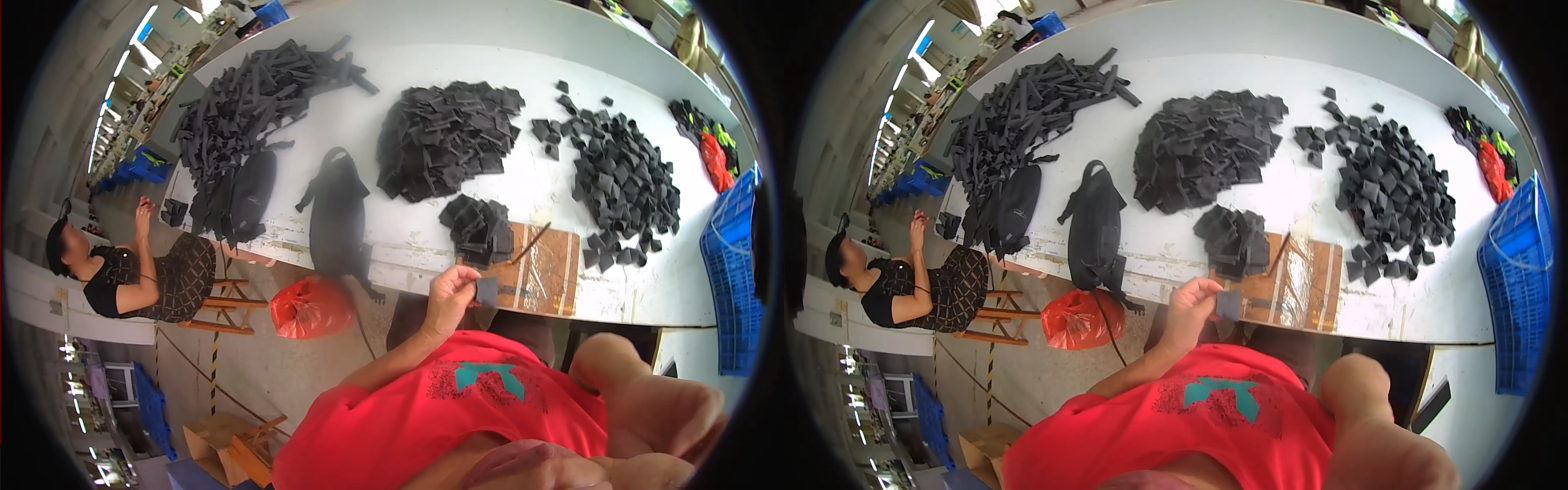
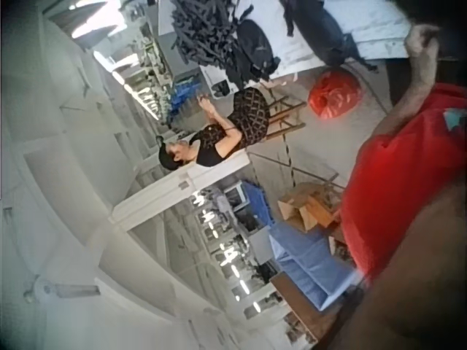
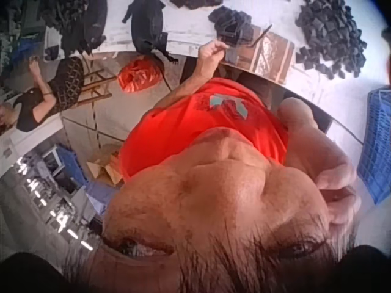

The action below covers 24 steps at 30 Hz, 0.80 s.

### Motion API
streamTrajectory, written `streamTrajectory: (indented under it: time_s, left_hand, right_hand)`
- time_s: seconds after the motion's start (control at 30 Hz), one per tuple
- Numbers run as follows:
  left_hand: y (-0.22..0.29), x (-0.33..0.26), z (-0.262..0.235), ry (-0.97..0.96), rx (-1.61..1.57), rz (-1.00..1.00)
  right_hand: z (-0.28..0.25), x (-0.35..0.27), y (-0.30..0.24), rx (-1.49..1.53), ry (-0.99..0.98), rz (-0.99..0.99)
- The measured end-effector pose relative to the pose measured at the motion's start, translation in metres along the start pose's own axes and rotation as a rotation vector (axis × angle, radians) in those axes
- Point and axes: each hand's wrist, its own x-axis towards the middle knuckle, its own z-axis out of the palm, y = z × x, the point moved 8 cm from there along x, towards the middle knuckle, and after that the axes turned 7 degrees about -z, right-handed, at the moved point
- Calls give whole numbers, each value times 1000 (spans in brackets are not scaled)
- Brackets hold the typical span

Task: Assembling small black rubber components onto a metal rod at a factory workstation.

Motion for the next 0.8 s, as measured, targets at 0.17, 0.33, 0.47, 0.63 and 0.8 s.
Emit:
streamTrajectory:
  time_s: [0.17, 0.33, 0.47, 0.63, 0.8]
  left_hand:
    - [20, -5, 21, -248, -41, 43]
    - [18, -9, 42, -313, -80, -33]
    - [10, -1, 62, -435, 26, 57]
    - [13, -4, 66, -395, 162, 87]
    - [34, -9, 57, -429, 187, 139]
  right_hand:
    - [7, -83, 9, -136, -404, 172]
    - [-29, -225, 14, -314, -711, 1401]
    - [-57, -264, 0, -152, -715, 1743]
    - [-92, -257, 19, -203, -601, 1805]
    - [-229, -211, 133, -791, -554, 1346]
